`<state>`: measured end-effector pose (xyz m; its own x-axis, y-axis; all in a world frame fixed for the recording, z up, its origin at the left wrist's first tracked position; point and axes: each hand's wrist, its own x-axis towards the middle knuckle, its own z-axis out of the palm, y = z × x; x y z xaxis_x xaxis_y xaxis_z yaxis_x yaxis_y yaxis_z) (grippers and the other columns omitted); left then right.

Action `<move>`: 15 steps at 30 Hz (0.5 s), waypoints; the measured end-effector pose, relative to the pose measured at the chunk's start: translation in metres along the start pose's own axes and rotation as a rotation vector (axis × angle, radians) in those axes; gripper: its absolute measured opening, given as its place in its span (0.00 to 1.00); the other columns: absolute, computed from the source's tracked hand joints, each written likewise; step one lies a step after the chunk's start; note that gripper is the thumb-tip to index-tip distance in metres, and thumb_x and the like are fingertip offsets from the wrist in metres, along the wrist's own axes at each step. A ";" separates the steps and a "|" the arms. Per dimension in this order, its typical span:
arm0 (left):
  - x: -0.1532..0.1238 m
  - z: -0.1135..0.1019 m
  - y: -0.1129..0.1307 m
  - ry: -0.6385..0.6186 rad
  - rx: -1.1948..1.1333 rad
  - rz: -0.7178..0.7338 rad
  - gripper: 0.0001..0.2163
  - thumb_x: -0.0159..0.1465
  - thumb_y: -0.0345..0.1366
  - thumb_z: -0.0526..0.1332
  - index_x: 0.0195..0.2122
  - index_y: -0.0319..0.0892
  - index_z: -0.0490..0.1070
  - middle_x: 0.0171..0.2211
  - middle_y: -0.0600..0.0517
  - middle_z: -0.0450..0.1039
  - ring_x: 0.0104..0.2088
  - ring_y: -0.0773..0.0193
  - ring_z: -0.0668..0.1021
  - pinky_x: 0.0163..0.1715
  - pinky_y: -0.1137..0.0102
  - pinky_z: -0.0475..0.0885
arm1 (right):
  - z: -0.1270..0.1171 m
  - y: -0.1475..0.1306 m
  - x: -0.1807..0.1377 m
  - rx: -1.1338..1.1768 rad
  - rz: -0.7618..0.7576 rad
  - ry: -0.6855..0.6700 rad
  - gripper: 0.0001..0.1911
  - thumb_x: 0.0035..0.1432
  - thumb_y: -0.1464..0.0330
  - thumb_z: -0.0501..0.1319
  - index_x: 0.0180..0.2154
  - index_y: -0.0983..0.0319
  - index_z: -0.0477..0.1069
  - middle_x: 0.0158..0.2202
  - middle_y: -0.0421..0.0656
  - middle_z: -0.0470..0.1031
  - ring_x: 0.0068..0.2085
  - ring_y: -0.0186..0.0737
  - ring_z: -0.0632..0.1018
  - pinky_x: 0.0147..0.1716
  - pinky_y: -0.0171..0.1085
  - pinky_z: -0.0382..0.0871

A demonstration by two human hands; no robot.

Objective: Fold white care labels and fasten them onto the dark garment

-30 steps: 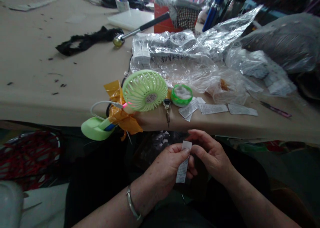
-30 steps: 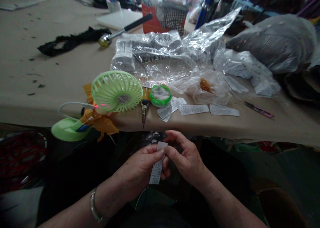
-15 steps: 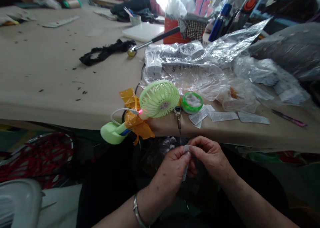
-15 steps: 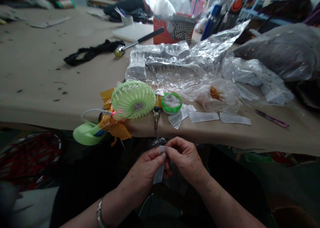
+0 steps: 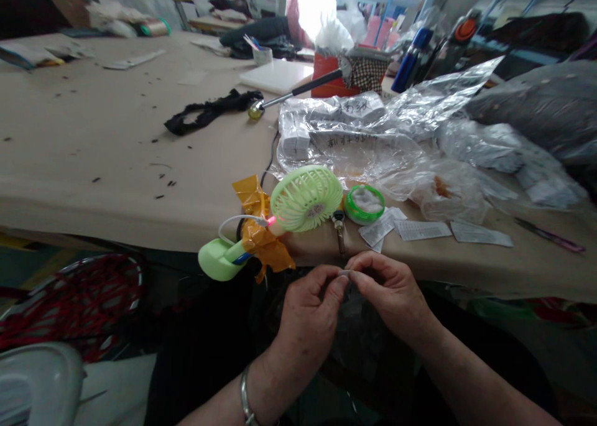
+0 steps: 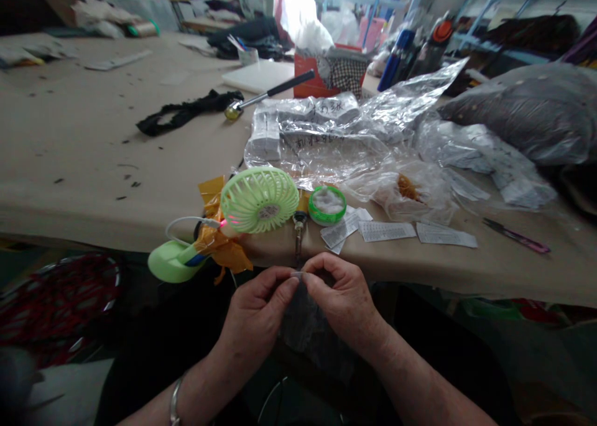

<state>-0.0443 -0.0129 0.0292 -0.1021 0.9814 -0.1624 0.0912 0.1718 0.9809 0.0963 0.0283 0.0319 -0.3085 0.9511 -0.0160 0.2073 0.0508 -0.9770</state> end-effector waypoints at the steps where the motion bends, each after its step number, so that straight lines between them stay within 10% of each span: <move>1: 0.001 0.000 0.000 0.013 0.032 0.020 0.07 0.61 0.36 0.58 0.33 0.43 0.75 0.27 0.54 0.74 0.29 0.66 0.74 0.30 0.74 0.67 | 0.000 0.000 0.001 -0.025 -0.007 0.006 0.05 0.55 0.68 0.59 0.29 0.61 0.72 0.28 0.40 0.74 0.32 0.35 0.73 0.32 0.33 0.68; 15: 0.008 -0.002 0.006 0.077 0.161 0.121 0.07 0.62 0.34 0.57 0.30 0.42 0.74 0.23 0.55 0.72 0.26 0.67 0.72 0.27 0.75 0.65 | 0.003 -0.002 0.006 -0.153 -0.111 0.056 0.05 0.55 0.69 0.59 0.29 0.62 0.71 0.24 0.37 0.71 0.26 0.32 0.70 0.27 0.30 0.65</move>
<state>-0.0463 -0.0039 0.0336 -0.1551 0.9874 -0.0296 0.2640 0.0704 0.9620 0.0917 0.0331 0.0332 -0.2865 0.9521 0.1064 0.3151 0.1985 -0.9281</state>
